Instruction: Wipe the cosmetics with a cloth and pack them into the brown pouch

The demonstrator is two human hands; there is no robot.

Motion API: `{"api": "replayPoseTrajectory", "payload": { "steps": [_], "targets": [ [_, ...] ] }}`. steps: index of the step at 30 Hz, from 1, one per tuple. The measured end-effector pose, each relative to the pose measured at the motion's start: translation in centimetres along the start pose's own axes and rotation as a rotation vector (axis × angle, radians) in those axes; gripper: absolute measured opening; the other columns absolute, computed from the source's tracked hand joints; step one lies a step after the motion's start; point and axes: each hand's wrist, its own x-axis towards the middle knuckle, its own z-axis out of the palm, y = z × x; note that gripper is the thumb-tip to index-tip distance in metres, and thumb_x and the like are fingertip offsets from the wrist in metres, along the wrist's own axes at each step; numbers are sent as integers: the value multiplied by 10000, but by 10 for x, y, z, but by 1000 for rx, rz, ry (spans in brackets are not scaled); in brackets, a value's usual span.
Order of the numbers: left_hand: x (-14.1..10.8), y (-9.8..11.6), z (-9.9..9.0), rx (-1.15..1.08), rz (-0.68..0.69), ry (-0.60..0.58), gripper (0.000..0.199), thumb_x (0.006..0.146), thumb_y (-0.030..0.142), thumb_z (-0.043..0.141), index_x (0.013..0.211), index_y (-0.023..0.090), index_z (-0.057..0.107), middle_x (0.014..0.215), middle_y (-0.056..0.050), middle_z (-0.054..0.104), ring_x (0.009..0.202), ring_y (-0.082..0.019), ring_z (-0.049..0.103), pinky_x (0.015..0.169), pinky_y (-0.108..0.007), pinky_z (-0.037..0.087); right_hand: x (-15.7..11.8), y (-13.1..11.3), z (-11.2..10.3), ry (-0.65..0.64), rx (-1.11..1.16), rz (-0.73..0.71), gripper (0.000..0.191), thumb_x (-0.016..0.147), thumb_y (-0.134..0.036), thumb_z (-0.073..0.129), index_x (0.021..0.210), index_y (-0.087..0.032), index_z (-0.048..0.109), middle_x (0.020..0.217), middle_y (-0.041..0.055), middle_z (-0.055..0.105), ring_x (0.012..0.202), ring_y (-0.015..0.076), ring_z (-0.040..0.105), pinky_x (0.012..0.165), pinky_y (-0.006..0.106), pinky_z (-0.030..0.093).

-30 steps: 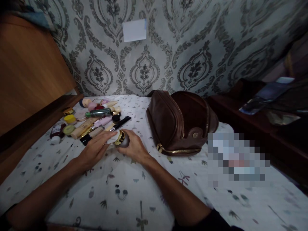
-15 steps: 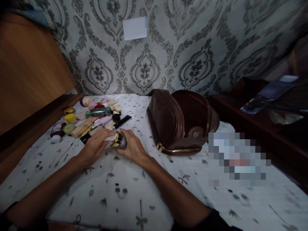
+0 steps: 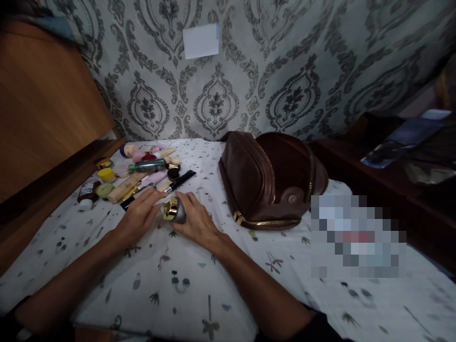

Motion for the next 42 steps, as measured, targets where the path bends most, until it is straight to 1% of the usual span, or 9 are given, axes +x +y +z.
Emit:
{"api": "replayPoseTrajectory", "payload": {
  "steps": [4,11,19,23,27,30,33,38,42],
  "targets": [
    [-1,-7,4,7,-61,-46,296,915,72,402,1114,170,597,994,-77,628,955,-227,581,846,-374,502,2,6,2,88,59,-25,604,684,-192,716,1259,-209,529,1126,79,600,1059,248,602,950,406,494],
    [-2,-9,3,23,-37,-92,257,921,98,413,1077,172,604,990,-88,633,920,-242,585,800,-386,505,5,7,0,149,136,68,524,661,-228,751,1161,-207,595,1123,72,659,1046,247,623,944,401,486],
    [-1,0,-1,41,54,-85,279,922,59,406,1111,152,589,994,-107,631,942,-241,590,809,-376,522,9,12,1,181,239,184,486,646,-305,784,1087,-182,622,1040,52,700,965,234,642,903,386,492],
    [-1,4,0,43,160,-44,300,939,56,390,1157,142,577,970,-111,637,909,-230,590,782,-360,528,9,8,-3,174,228,221,483,652,-307,770,1093,-177,623,1024,51,695,950,241,638,875,389,497],
    [-2,8,2,23,227,5,322,966,62,367,1201,154,567,1038,-126,651,941,-220,603,806,-364,532,7,5,-3,183,172,141,493,683,-259,729,1155,-200,599,1096,66,677,1023,253,630,921,408,494],
    [-3,10,4,27,266,43,320,971,63,378,1214,151,569,1068,-138,649,976,-220,608,829,-370,537,4,6,0,171,79,51,557,700,-255,720,1231,-194,565,1153,103,644,1086,279,615,964,440,491],
    [-4,10,5,47,286,63,325,968,61,385,1214,154,575,1087,-143,642,1002,-227,600,860,-387,534,1,7,4,132,-2,9,634,711,-232,714,1312,-193,516,1166,112,608,1088,287,610,961,449,505],
    [-2,7,0,56,222,43,374,939,44,373,1205,172,602,1094,-137,639,980,-242,574,859,-422,521,-3,3,5,41,-75,-40,688,743,-179,706,1372,-280,448,1207,74,539,1082,265,605,922,430,539],
    [2,1,-6,5,105,-15,368,925,37,376,1165,158,627,1060,-126,631,979,-244,565,826,-392,514,-5,-2,4,-28,-105,-63,630,768,-187,711,1342,-273,466,1233,82,509,1072,264,606,862,414,567]
  ]
}}
